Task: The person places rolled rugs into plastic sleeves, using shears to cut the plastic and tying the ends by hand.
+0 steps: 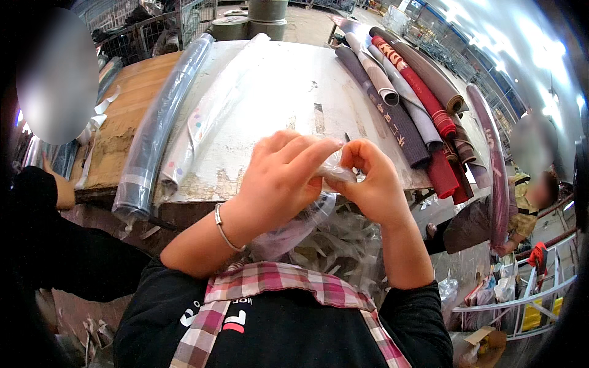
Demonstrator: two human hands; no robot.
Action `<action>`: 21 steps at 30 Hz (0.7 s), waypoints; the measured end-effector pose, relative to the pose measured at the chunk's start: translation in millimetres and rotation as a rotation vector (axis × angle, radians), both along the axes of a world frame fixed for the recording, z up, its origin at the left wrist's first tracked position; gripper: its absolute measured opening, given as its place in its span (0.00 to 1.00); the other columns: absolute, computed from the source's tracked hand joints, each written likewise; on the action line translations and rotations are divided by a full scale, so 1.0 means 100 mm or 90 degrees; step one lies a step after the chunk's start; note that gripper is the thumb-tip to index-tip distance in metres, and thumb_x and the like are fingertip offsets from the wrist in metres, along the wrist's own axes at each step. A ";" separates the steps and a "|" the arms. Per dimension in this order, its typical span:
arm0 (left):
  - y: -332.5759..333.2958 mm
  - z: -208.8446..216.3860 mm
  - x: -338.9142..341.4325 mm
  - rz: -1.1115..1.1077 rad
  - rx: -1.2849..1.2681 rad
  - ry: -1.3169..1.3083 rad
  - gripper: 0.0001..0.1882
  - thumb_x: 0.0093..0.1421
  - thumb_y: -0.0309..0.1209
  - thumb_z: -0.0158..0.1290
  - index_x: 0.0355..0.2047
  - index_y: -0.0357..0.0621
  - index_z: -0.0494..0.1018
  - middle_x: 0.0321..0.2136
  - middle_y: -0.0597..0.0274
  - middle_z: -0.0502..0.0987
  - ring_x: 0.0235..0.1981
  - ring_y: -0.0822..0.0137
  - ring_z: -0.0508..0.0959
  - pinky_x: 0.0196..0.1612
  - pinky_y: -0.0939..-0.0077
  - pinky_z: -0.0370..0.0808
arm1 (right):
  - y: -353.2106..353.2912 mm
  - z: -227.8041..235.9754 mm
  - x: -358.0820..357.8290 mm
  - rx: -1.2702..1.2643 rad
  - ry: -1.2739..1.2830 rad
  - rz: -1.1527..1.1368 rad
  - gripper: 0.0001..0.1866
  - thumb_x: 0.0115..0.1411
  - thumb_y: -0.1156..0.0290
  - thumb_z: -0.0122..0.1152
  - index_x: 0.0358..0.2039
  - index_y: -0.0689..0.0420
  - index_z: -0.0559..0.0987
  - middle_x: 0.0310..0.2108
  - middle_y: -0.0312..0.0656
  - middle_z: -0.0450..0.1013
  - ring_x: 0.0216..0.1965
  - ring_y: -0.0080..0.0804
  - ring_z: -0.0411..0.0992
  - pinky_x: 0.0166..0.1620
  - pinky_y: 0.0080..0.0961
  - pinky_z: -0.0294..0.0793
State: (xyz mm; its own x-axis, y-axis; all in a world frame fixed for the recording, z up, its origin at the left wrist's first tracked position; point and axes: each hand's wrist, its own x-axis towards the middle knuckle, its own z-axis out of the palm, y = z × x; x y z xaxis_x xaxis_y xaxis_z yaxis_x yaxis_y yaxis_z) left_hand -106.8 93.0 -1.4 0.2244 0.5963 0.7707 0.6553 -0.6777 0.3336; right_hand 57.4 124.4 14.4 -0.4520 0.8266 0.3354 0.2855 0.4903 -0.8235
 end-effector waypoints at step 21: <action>0.19 -0.04 0.05 -0.601 -0.705 -0.654 0.28 0.44 0.18 0.45 0.48 0.29 0.53 0.34 0.52 0.69 0.35 0.68 0.71 0.39 0.78 0.67 | 0.08 0.25 0.24 0.706 -0.316 0.156 0.09 0.40 0.71 0.52 0.27 0.52 0.73 0.27 0.31 0.65 0.30 0.28 0.65 0.32 0.24 0.65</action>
